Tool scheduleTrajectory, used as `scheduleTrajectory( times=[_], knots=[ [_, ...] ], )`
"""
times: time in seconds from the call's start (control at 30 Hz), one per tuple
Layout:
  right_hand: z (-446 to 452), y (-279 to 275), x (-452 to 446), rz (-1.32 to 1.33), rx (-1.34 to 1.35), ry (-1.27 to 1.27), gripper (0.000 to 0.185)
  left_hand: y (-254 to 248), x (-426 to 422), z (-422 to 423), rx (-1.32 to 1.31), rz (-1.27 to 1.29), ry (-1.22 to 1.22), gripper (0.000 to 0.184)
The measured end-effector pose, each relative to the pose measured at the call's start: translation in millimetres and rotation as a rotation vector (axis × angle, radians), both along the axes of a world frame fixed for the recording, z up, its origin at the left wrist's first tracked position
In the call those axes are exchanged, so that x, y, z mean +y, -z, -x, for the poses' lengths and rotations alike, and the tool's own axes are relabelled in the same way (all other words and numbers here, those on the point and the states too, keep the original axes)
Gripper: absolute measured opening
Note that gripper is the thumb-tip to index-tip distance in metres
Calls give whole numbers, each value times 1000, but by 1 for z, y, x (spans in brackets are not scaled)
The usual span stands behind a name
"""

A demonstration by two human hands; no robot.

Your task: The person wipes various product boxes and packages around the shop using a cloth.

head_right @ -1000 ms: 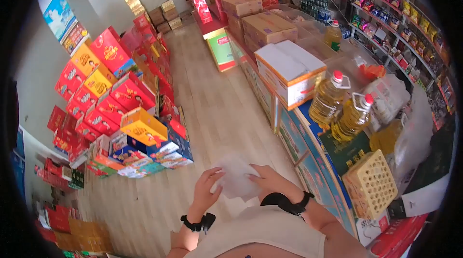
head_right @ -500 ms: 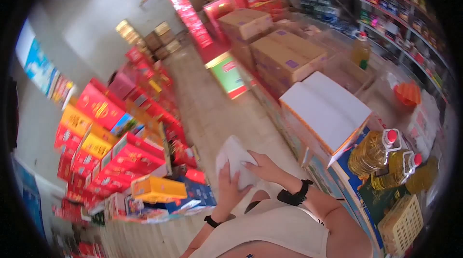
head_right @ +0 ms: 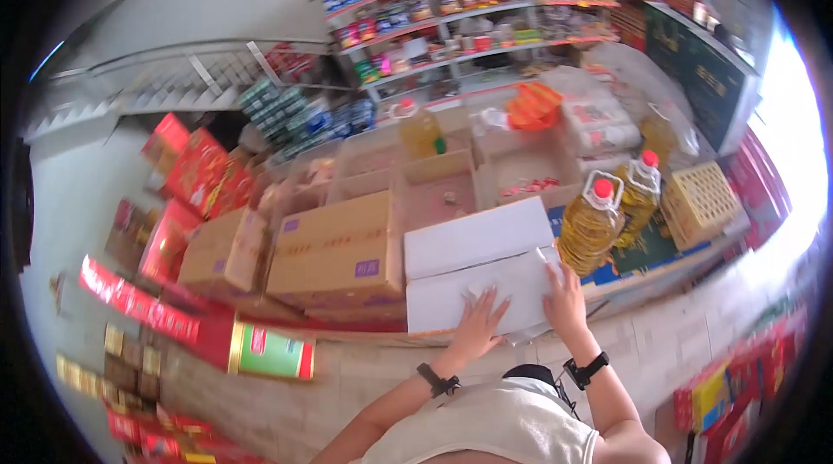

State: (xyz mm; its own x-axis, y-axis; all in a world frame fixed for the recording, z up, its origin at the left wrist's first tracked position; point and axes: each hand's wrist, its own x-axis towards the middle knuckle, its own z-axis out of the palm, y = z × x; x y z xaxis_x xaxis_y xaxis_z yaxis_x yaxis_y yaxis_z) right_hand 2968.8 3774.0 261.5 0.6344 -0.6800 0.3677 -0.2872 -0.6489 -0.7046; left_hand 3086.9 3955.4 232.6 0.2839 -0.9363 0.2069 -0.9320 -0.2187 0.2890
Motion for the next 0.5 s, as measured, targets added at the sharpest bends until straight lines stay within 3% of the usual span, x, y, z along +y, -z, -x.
scheduleTrajectory(
  times=[0.07,0.13,0.23,0.33,0.4,0.5],
  knots=[
    [0,-4,16,258,367,-292,55,1,5,-11,-82,-84,29,79],
    [-5,2,45,270,458,-400,57,-2,14,-24,-8,-26,75,77],
    [-26,9,69,268,436,-381,61,0,37,-51,35,0,68,71],
    [-58,4,79,175,462,-530,73,-3,62,-75,54,-57,-3,65],
    [-85,9,88,369,442,-673,76,2,84,-84,95,-40,-126,64],
    [-115,15,97,447,465,-812,75,9,105,-81,176,-5,-267,65]
  ],
)
